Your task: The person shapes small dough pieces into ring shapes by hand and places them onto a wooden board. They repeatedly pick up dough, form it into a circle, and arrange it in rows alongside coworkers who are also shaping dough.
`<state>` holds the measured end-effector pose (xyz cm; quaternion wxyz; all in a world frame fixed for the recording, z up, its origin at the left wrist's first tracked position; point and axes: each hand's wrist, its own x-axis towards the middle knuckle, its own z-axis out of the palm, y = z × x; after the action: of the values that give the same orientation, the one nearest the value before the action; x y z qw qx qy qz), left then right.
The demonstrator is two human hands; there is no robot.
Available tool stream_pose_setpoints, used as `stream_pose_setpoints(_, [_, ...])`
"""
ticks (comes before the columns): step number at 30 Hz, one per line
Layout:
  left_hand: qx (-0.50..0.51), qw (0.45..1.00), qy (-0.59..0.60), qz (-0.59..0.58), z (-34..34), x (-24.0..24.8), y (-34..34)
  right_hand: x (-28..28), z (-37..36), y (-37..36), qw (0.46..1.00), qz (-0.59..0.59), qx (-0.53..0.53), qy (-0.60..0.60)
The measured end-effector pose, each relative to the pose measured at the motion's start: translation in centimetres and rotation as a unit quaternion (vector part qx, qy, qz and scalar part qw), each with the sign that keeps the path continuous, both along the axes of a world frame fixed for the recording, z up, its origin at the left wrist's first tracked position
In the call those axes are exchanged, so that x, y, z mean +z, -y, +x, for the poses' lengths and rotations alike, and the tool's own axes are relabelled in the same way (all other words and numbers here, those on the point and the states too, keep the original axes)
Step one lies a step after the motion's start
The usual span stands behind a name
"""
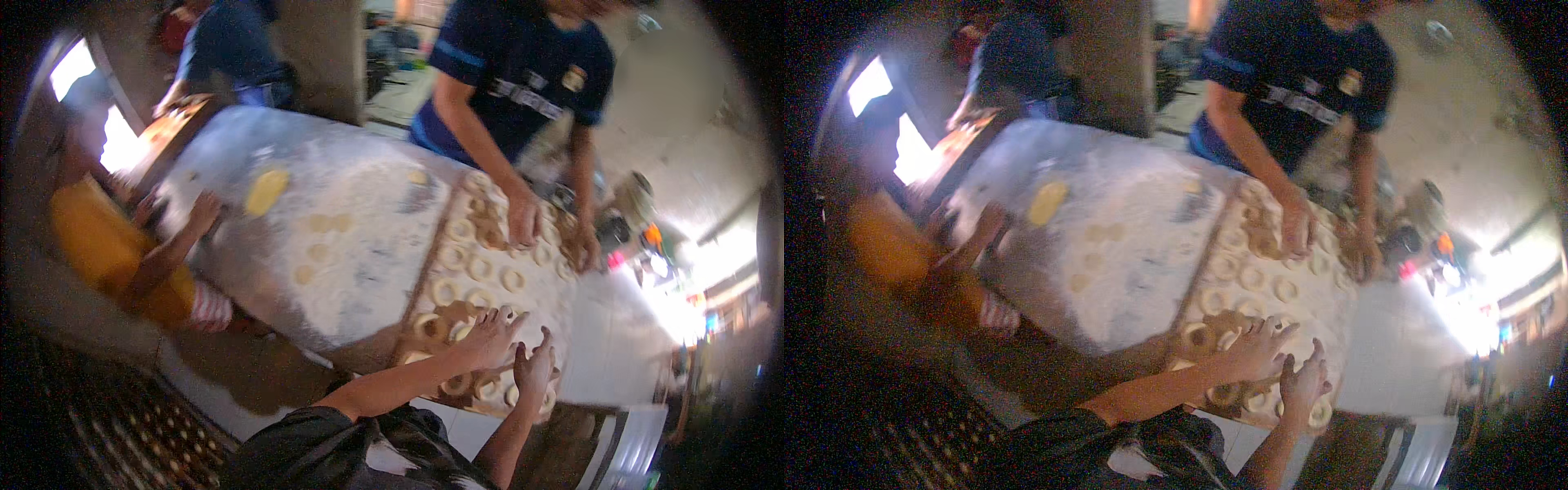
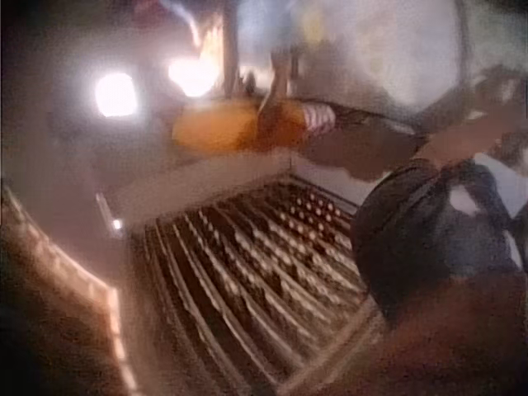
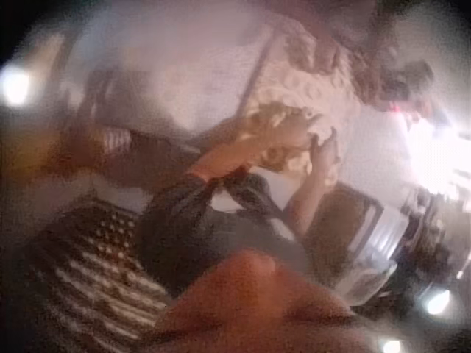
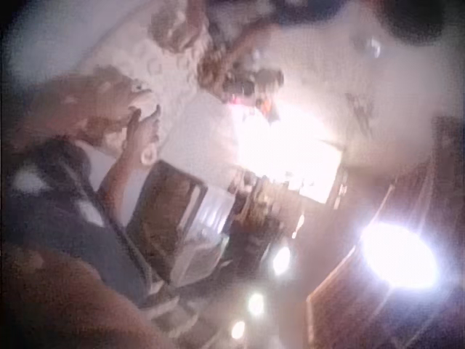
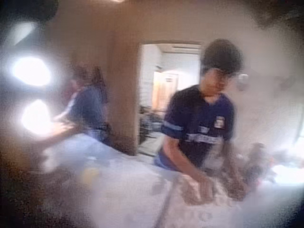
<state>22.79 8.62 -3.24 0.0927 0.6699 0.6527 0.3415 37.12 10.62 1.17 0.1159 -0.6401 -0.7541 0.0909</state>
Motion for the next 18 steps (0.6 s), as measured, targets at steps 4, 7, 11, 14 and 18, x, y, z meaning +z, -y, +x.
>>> stream_pose_setpoints(4, [0.094, 0.984, 0.088, -0.122, -11.6, 3.5, 7.4, 0.2, -11.0, 1.1, 0.972, -0.112, 0.166, -0.126])
stream_pose_setpoints(7, [0.189, 0.968, 0.162, -0.024, -20.5, 0.1, 13.5, -2.1, -22.5, 3.0, 0.903, -0.249, 0.311, -0.164])
stream_pose_setpoints(11, [0.258, 0.922, 0.197, -0.21, -29.0, -1.1, 21.7, -1.3, -35.5, 7.1, 0.818, -0.196, 0.532, -0.098])
stream_pose_setpoints(14, [0.24, 0.894, 0.266, -0.268, -31.4, -1.3, 23.8, -4.4, -40.7, 8.7, 0.812, -0.043, 0.582, 0.011])
stream_pose_setpoints(18, [0.265, 0.905, 0.248, -0.221, -33.2, -2.6, 25.1, -5.6, -44.7, 8.4, 0.77, -0.091, 0.625, 0.094])
